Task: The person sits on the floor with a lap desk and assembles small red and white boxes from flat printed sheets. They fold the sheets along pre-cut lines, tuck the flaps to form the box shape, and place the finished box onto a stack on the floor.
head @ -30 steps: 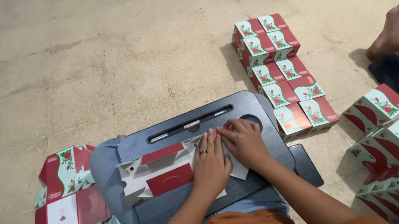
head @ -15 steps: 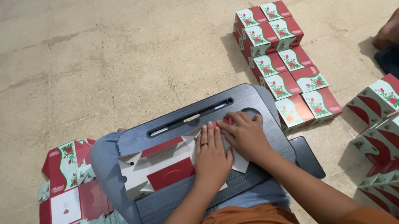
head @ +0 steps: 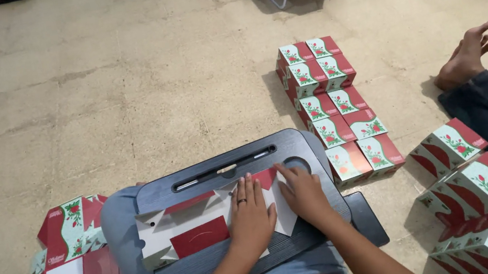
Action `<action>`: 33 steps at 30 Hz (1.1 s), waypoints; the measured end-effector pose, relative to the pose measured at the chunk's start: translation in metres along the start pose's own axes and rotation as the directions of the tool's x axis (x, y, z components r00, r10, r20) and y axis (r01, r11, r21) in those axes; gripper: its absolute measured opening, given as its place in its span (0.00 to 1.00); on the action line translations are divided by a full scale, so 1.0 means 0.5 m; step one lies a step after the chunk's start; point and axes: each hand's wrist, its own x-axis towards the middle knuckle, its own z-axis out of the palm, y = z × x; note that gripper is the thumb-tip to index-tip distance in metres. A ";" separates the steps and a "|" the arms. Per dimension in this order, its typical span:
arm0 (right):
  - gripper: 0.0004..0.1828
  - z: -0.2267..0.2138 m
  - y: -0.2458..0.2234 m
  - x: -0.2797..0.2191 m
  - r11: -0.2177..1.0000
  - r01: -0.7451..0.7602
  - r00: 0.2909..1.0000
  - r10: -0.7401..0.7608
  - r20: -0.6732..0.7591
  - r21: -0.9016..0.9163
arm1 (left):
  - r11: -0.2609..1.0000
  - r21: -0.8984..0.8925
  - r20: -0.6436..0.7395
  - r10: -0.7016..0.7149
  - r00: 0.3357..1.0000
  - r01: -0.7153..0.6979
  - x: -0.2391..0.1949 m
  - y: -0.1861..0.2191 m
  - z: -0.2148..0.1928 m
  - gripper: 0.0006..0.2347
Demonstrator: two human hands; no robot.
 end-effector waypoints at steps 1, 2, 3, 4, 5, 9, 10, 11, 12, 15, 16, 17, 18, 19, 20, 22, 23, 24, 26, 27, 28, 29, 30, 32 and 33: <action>0.29 0.006 0.003 -0.006 1.000 0.003 1.000 -0.003 -0.004 -0.004 | 1.000 -0.001 -0.006 0.000 1.000 0.000 0.002 0.001 0.006 0.32; 0.33 0.012 0.006 -0.014 0.999 -0.002 0.998 0.005 -0.069 0.051 | 1.000 0.006 0.015 -0.010 1.000 0.010 0.002 0.003 0.012 0.32; 0.38 0.019 0.009 -0.021 0.994 -0.002 0.991 0.016 -0.132 0.106 | 1.000 0.012 0.036 -0.020 0.999 0.020 0.002 0.004 0.018 0.32; 0.38 0.007 0.000 -0.022 0.995 0.001 0.991 0.012 -0.131 0.100 | 1.000 0.009 0.033 -0.025 0.999 0.025 0.002 0.004 0.016 0.32; 0.39 -0.005 -0.009 -0.023 0.966 -0.016 0.991 0.049 -0.123 0.259 | 1.000 0.014 0.014 -0.021 1.000 0.020 0.002 0.004 0.014 0.33; 0.43 -0.011 -0.004 -0.019 0.856 -0.053 0.981 0.141 -0.133 0.514 | 1.000 0.009 -0.025 -0.001 1.000 0.001 0.005 0.004 -0.002 0.36; 0.43 -0.017 -0.010 -0.023 0.859 -0.052 0.982 0.138 -0.132 0.510 | 1.000 0.006 -0.027 -0.005 1.000 0.005 0.009 0.004 0.000 0.36; 0.44 -0.023 -0.016 -0.026 0.785 -0.067 0.983 0.157 -0.093 0.616 | 1.000 -0.001 -0.007 -0.014 1.000 0.014 0.013 0.004 0.002 0.37; 0.45 -0.028 -0.023 -0.029 0.698 -0.083 0.984 0.171 -0.053 0.712 | 1.000 -0.007 0.013 -0.024 1.000 0.024 0.018 0.004 0.004 0.37; 0.50 0.015 0.014 -0.037 0.352 -0.167 0.960 0.272 0.070 0.921 | 0.997 -0.030 0.068 -0.068 0.995 0.070 0.038 0.006 0.029 0.38; 0.50 0.015 0.017 -0.034 0.356 -0.166 0.960 0.271 0.069 0.920 | 0.997 -0.033 0.066 -0.069 0.995 0.071 0.047 0.009 0.029 0.38; 0.47 0.015 0.020 -0.031 0.344 -0.188 0.949 0.304 0.080 0.920 | 0.994 -0.055 0.114 -0.090 0.989 0.097 0.055 0.012 0.030 0.39; 0.44 0.014 0.025 -0.031 0.335 -0.212 0.937 0.336 0.094 0.918 | 0.989 -0.078 0.164 -0.112 0.980 0.126 0.061 0.018 0.032 0.40; 0.44 0.011 0.021 -0.020 0.341 -0.215 0.937 0.336 0.095 0.915 | 0.988 -0.085 0.163 -0.116 0.980 0.131 0.063 0.020 0.029 0.40; 0.41 0.007 0.017 -0.005 0.346 -0.186 0.924 0.380 0.044 0.920 | 0.984 -0.140 0.145 -0.091 0.985 0.111 0.068 0.021 0.026 0.41; 0.38 0.008 0.026 0.026 0.358 -0.157 0.908 0.419 -0.008 0.921 | 0.976 -0.198 0.123 -0.069 0.990 0.093 0.074 0.023 -0.002 0.41; 0.36 0.013 0.040 0.044 0.303 -0.127 0.912 0.410 -0.008 0.944 | 0.933 -0.358 0.160 0.017 0.987 0.042 0.076 0.025 -0.027 0.37; 0.35 0.017 0.054 0.060 0.245 -0.099 0.915 0.403 -0.009 0.964 | 0.860 -0.510 0.181 0.111 0.977 -0.003 0.076 0.026 -0.052 0.34; 0.34 0.002 0.062 0.083 0.233 -0.128 0.915 0.402 0.024 0.964 | 0.731 -0.679 0.146 0.228 0.962 -0.070 0.075 0.024 -0.187 0.30; 0.33 -0.004 0.067 0.092 0.217 -0.156 0.914 0.401 0.058 0.964 | 0.567 -0.814 0.087 0.334 0.939 -0.126 0.074 0.023 -0.254 0.27; 0.33 0.004 0.078 0.104 0.217 -0.163 0.911 0.407 0.062 0.962 | 0.562 -0.818 0.092 0.335 0.938 -0.121 0.072 0.015 -0.278 0.27; 0.32 0.012 0.090 0.115 0.246 -0.145 0.915 0.401 0.035 0.958 | 0.497 -0.827 -0.098 0.333 0.938 -0.263 0.072 0.008 -0.302 0.21; 0.31 0.017 0.101 0.135 0.276 -0.120 0.921 0.389 0.003 0.954 | 0.434 -0.802 -0.289 0.317 0.903 -0.409 0.077 -0.002 -0.326 0.15; 0.30 0.004 0.098 0.135 0.239 -0.125 0.924 0.382 0.025 0.963 | 0.508 -0.737 -0.354 0.271 0.895 -0.446 0.072 -0.032 -0.353 0.12; 0.30 -0.002 0.096 0.136 0.198 -0.129 0.926 0.374 0.046 0.972 | 0.581 -0.664 -0.420 0.232 0.878 -0.471 0.068 -0.047 -0.367 0.09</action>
